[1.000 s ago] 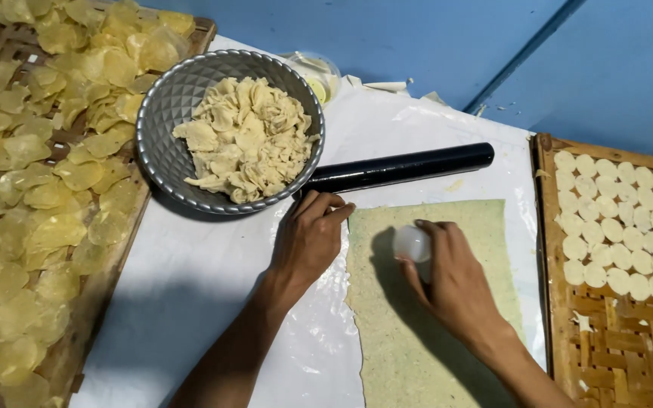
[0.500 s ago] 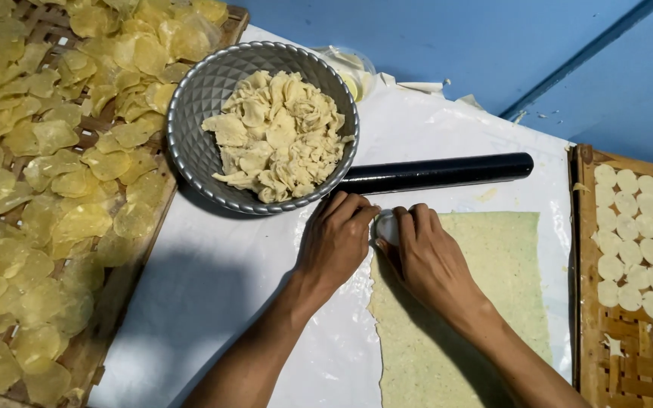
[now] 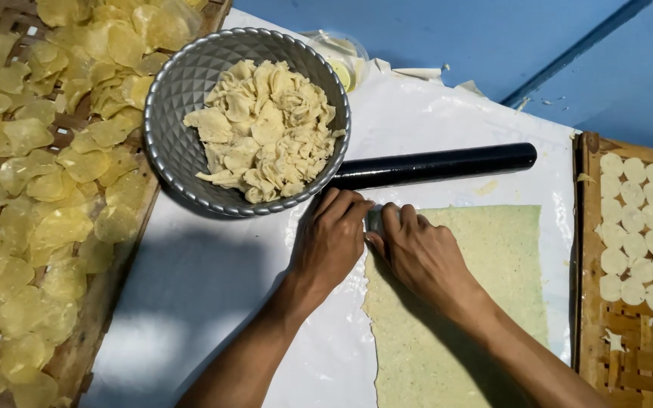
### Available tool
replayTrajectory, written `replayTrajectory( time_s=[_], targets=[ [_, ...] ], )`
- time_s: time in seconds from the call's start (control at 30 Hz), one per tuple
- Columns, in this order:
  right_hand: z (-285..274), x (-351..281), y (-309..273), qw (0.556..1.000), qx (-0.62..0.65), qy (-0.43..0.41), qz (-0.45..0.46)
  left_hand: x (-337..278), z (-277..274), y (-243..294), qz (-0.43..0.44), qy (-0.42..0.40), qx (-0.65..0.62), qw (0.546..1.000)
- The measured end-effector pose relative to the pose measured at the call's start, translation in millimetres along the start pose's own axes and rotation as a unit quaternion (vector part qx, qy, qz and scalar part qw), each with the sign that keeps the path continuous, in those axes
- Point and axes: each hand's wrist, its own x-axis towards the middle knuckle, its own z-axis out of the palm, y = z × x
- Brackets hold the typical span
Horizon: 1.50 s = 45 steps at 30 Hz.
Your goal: Flattening dough with a rolling pin and cutting out circular shapes using a mold.
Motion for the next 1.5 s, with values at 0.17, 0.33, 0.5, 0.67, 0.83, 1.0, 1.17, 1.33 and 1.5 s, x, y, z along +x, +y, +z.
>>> replayTrajectory(
  time_s=[0.17,0.33,0.5,0.67,0.83,1.0,1.17,1.33,1.5],
  targets=[
    [6,1,-2,0.999,0.021,-0.019,0.028,5,-1,3,-0.011,-0.003,0.000,1.000],
    [7,0,-4,0.998,0.028,-0.029,0.039,2,1,0,-0.007,0.001,0.011,1.000],
    [8,-4,6,0.980,0.186,-0.031,0.057,-2,4,-3,-0.001,-0.004,0.006,1.000],
    [-18,-37,28,0.956,0.251,0.018,0.151,-8,15,-9,-0.005,0.011,0.008,1.000],
    [1,-41,32,0.976,0.177,0.011,0.125,-7,17,-9,-0.005,0.014,0.002,1.000],
    [2,-29,29,0.987,0.128,-0.002,0.098,-8,14,-9,-0.005,0.009,0.008,1.000],
    [21,-20,29,0.994,0.069,-0.008,0.089,-8,15,-9,-0.005,0.006,0.020,1.000],
    [16,-14,19,0.992,0.021,-0.001,0.122,-3,6,-3,0.001,-0.009,0.019,1.000],
    [2,-9,35,0.995,0.056,-0.068,0.045,1,0,0,-0.002,-0.012,0.014,1.000]
  ],
)
